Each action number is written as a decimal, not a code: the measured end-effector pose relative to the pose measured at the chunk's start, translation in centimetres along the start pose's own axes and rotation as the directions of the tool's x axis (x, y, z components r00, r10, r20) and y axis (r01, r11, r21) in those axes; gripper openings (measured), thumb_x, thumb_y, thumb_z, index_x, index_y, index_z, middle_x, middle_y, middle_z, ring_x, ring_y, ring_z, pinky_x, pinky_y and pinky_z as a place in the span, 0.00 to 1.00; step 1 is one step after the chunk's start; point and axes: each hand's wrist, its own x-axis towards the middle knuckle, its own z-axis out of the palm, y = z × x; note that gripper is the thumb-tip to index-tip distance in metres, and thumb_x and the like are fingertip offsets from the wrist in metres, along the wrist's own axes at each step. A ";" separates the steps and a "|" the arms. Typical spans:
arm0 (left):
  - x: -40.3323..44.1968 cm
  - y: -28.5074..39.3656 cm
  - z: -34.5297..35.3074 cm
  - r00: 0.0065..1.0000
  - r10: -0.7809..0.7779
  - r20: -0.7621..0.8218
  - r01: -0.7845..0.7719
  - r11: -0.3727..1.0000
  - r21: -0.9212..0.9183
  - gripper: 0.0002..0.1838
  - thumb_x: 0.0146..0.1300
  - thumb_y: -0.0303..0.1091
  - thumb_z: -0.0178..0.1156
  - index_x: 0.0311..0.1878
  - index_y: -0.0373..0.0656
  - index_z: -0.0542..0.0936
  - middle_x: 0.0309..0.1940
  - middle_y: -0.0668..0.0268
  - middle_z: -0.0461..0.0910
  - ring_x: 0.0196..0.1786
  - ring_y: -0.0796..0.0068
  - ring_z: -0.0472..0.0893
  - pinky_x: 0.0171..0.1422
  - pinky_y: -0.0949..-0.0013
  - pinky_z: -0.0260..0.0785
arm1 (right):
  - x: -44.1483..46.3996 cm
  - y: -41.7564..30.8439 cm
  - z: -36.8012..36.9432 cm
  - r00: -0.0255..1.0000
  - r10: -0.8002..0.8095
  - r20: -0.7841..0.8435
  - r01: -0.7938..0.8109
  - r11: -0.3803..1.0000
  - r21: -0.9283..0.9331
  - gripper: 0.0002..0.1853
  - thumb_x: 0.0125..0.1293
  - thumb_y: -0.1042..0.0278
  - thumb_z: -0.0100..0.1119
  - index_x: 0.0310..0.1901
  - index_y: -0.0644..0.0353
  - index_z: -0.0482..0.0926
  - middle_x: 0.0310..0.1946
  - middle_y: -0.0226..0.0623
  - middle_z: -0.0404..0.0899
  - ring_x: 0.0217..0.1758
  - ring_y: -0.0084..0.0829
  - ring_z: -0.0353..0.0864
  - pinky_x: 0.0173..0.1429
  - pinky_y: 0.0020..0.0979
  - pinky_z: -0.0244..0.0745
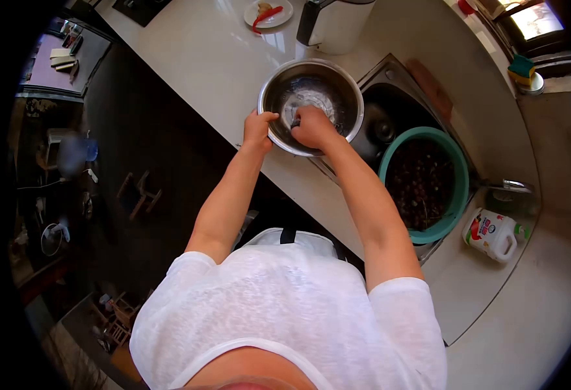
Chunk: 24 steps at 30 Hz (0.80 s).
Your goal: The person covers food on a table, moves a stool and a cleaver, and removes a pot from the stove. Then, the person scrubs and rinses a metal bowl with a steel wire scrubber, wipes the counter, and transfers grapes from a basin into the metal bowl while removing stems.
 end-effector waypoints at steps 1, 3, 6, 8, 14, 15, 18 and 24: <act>-0.1 0.0 0.1 1.000 -0.001 0.009 0.001 1.000 -0.002 0.16 0.44 0.17 0.52 0.40 0.32 0.70 0.32 0.58 0.74 0.33 0.66 0.75 0.39 0.66 0.70 | -0.4 -0.2 0.0 1.000 -0.010 -0.021 0.014 0.982 0.189 0.19 0.45 0.67 0.54 0.42 0.64 0.72 0.40 0.49 0.74 0.48 0.45 0.71 0.50 0.39 0.68; -0.3 0.0 0.5 0.998 0.048 -0.031 -0.048 0.999 -0.012 0.15 0.45 0.17 0.53 0.41 0.33 0.71 0.32 0.60 0.74 0.33 0.68 0.75 0.37 0.67 0.69 | -2.1 -1.3 0.7 0.995 -0.061 -0.076 0.085 0.921 0.381 0.19 0.46 0.66 0.53 0.42 0.64 0.72 0.40 0.50 0.74 0.48 0.46 0.71 0.50 0.36 0.67; -0.3 -0.3 1.2 0.996 0.062 -0.071 -0.062 0.998 -0.008 0.18 0.43 0.16 0.51 0.42 0.33 0.73 0.32 0.61 0.74 0.32 0.70 0.74 0.36 0.69 0.67 | -3.9 -2.8 3.4 0.931 -0.210 -0.297 0.263 0.953 0.150 0.16 0.47 0.67 0.53 0.40 0.63 0.72 0.41 0.48 0.73 0.48 0.44 0.71 0.51 0.36 0.67; -0.4 -0.1 1.1 0.989 0.095 -0.114 -0.079 0.987 0.137 0.21 0.40 0.14 0.49 0.43 0.33 0.73 0.32 0.62 0.74 0.32 0.70 0.73 0.35 0.70 0.67 | -4.6 -2.2 3.6 0.827 -0.348 -0.441 0.337 0.935 -0.108 0.14 0.48 0.69 0.53 0.38 0.63 0.73 0.40 0.46 0.73 0.48 0.43 0.71 0.51 0.37 0.66; -1.6 -0.3 2.6 0.994 0.077 -0.076 -0.077 0.997 0.009 0.25 0.38 0.13 0.47 0.46 0.33 0.73 0.34 0.61 0.74 0.33 0.69 0.73 0.37 0.70 0.67 | -8.1 2.3 0.4 0.864 -0.461 -0.202 0.365 0.850 -0.380 0.06 0.48 0.77 0.49 0.30 0.61 0.72 0.34 0.41 0.74 0.43 0.44 0.72 0.46 0.42 0.67; -2.3 -0.9 3.1 0.991 0.124 -0.046 -0.124 0.992 0.003 0.25 0.39 0.13 0.48 0.47 0.33 0.72 0.35 0.61 0.74 0.33 0.69 0.73 0.39 0.69 0.67 | -8.0 2.0 1.8 0.926 -0.308 -0.217 0.221 0.912 -0.346 0.06 0.47 0.77 0.49 0.29 0.61 0.72 0.34 0.42 0.74 0.42 0.44 0.72 0.44 0.41 0.67; -3.4 -3.8 3.9 0.985 0.117 -0.128 -0.119 0.993 -0.003 0.26 0.42 0.12 0.49 0.50 0.35 0.69 0.36 0.60 0.74 0.36 0.68 0.74 0.39 0.67 0.69 | -7.3 -1.4 4.2 0.887 -0.087 -0.453 0.022 0.989 -0.147 0.05 0.45 0.78 0.49 0.27 0.61 0.71 0.31 0.43 0.74 0.40 0.44 0.73 0.42 0.40 0.69; -1.8 -1.3 3.5 0.973 -0.188 0.136 0.174 0.979 0.108 0.22 0.44 0.14 0.48 0.46 0.34 0.68 0.33 0.56 0.72 0.34 0.64 0.74 0.38 0.65 0.69 | -10.0 1.9 0.8 0.927 -0.320 -0.198 0.239 0.907 -0.347 0.05 0.46 0.78 0.48 0.27 0.62 0.72 0.29 0.39 0.74 0.40 0.42 0.73 0.41 0.40 0.70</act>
